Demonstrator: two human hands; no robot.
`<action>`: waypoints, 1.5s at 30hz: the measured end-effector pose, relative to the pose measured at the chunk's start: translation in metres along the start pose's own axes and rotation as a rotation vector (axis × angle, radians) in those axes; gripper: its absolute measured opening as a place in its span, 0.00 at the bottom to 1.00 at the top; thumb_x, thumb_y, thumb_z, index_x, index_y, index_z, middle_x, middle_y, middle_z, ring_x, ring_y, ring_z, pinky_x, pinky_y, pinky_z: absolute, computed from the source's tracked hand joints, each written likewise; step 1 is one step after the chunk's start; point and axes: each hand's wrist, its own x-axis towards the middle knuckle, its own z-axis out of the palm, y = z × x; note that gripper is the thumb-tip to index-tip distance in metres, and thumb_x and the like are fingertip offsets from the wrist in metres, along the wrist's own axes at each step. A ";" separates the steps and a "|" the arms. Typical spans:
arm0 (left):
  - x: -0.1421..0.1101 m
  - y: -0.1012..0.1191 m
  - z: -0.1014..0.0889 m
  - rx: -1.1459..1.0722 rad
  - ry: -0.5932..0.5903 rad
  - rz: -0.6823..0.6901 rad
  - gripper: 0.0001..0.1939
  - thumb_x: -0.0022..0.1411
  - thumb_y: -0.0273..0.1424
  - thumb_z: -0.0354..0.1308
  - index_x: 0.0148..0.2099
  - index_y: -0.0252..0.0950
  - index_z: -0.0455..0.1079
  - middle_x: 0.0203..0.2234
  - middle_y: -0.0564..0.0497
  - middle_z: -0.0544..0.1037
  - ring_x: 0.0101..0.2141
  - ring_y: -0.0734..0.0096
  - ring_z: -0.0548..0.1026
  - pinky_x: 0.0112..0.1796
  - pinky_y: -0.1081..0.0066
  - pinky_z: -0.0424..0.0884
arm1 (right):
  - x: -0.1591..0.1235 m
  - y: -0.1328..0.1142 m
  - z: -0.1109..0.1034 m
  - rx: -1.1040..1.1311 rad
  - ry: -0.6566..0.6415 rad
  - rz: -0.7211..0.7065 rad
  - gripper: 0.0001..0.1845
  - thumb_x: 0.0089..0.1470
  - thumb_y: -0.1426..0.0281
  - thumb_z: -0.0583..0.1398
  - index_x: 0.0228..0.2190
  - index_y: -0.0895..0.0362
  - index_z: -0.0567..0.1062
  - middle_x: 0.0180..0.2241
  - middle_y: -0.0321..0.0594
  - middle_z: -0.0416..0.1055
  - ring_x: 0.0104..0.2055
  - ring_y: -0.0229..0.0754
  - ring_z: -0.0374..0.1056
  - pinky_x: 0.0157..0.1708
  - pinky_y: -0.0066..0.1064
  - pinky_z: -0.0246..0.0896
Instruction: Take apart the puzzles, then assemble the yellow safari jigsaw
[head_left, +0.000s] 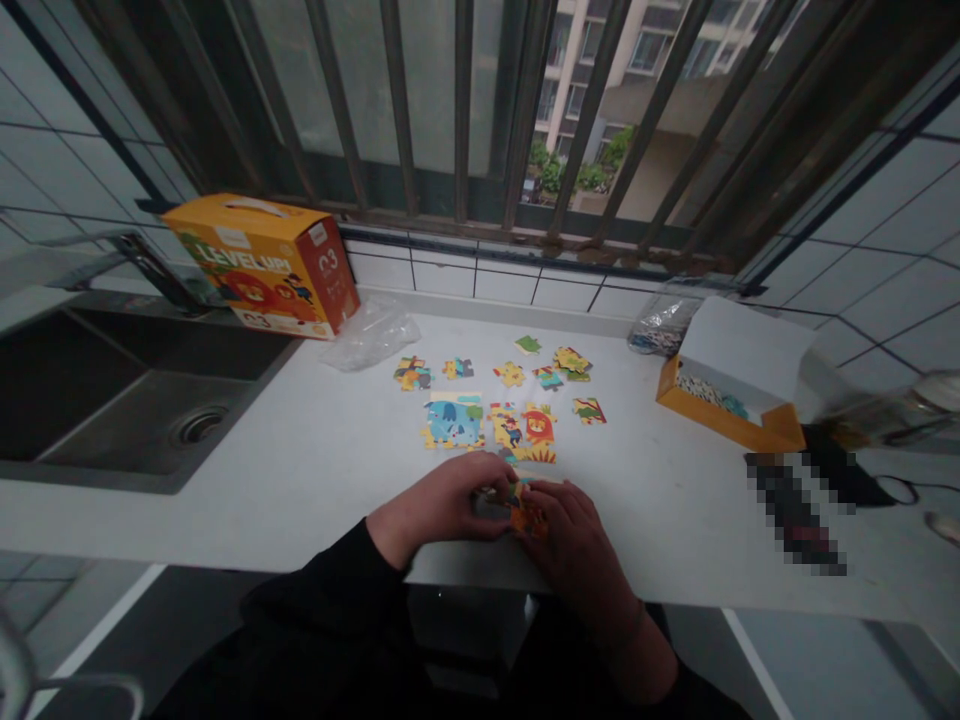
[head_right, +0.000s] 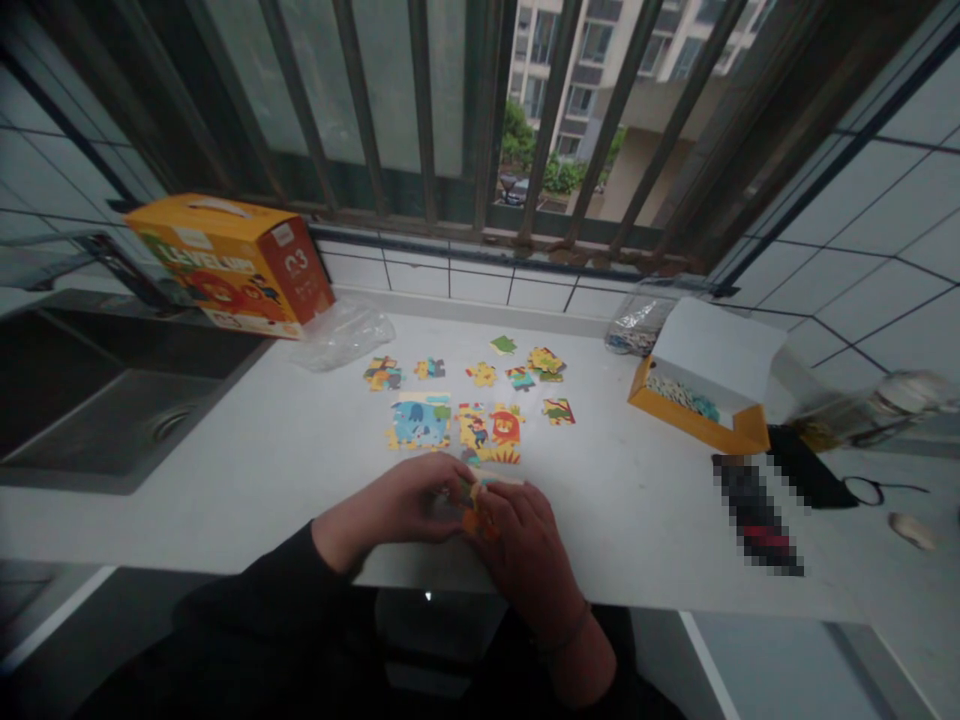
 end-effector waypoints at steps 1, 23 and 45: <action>0.001 -0.001 -0.005 -0.003 -0.011 0.008 0.18 0.62 0.37 0.76 0.50 0.43 0.76 0.56 0.46 0.84 0.55 0.56 0.82 0.56 0.58 0.77 | 0.000 0.000 0.000 -0.001 0.012 0.007 0.19 0.72 0.64 0.65 0.60 0.49 0.74 0.57 0.50 0.80 0.60 0.56 0.77 0.65 0.60 0.73; 0.026 -0.088 -0.115 0.780 0.618 -0.801 0.24 0.69 0.41 0.67 0.60 0.30 0.77 0.55 0.33 0.83 0.56 0.40 0.77 0.61 0.49 0.72 | -0.005 0.005 0.002 0.018 0.213 0.195 0.24 0.72 0.61 0.66 0.63 0.52 0.68 0.58 0.53 0.76 0.58 0.59 0.73 0.58 0.59 0.76; -0.059 0.049 0.059 0.624 0.231 -0.493 0.21 0.71 0.40 0.72 0.62 0.43 0.79 0.44 0.43 0.83 0.44 0.46 0.80 0.44 0.49 0.78 | 0.000 0.000 -0.001 0.007 0.103 0.187 0.19 0.70 0.63 0.67 0.59 0.52 0.74 0.57 0.52 0.78 0.59 0.59 0.74 0.59 0.58 0.76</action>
